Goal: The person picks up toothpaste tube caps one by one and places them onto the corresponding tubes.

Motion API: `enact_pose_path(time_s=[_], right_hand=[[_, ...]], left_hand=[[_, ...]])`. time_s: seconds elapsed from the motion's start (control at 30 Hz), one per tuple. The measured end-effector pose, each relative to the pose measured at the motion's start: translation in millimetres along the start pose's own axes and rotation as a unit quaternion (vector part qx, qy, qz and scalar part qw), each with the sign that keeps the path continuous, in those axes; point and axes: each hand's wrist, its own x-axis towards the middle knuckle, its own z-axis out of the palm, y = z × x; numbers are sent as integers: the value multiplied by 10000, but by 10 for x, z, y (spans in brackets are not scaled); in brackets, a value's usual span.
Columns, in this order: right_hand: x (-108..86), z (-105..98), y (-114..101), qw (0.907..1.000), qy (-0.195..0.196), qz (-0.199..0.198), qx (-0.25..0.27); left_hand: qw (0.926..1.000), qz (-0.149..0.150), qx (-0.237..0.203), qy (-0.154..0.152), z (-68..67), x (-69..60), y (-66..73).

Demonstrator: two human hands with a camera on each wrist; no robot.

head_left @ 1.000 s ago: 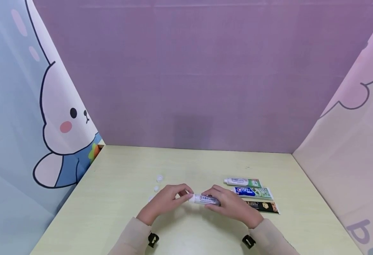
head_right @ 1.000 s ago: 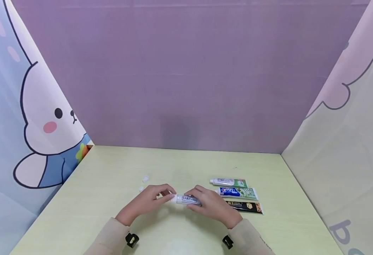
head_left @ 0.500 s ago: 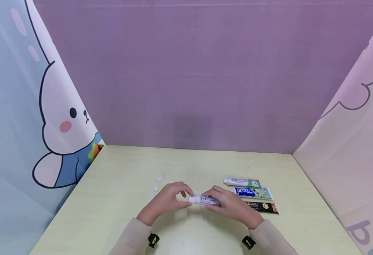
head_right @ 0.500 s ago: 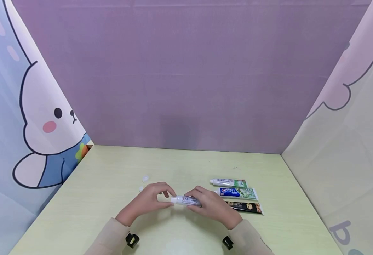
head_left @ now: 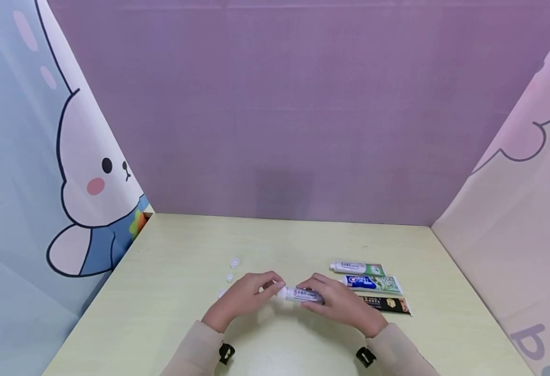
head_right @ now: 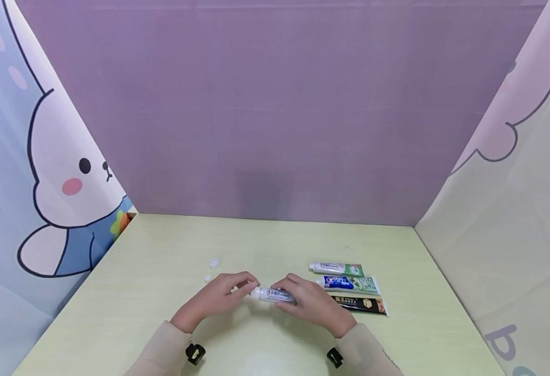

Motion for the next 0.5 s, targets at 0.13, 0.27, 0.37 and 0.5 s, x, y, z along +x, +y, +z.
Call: enact_pose_path(time_s=[0.13,0.27,0.37,0.5], right_hand=[[11,-4,-11,10000,-2,38,37],[13,-7,-19,9999,-31,78,95],[9,-10,-21,9999,-44,94,71],[-2,-16,-20,9999,-61,107,39]], left_hand=[[10000,-7,0,-44,-1,-2,-5],[9999,52,-93,-102,-10,-8,6],[9998,52,-125,-132,-13,-8,10],[9996,7,-204,-174,0,-2,3]])
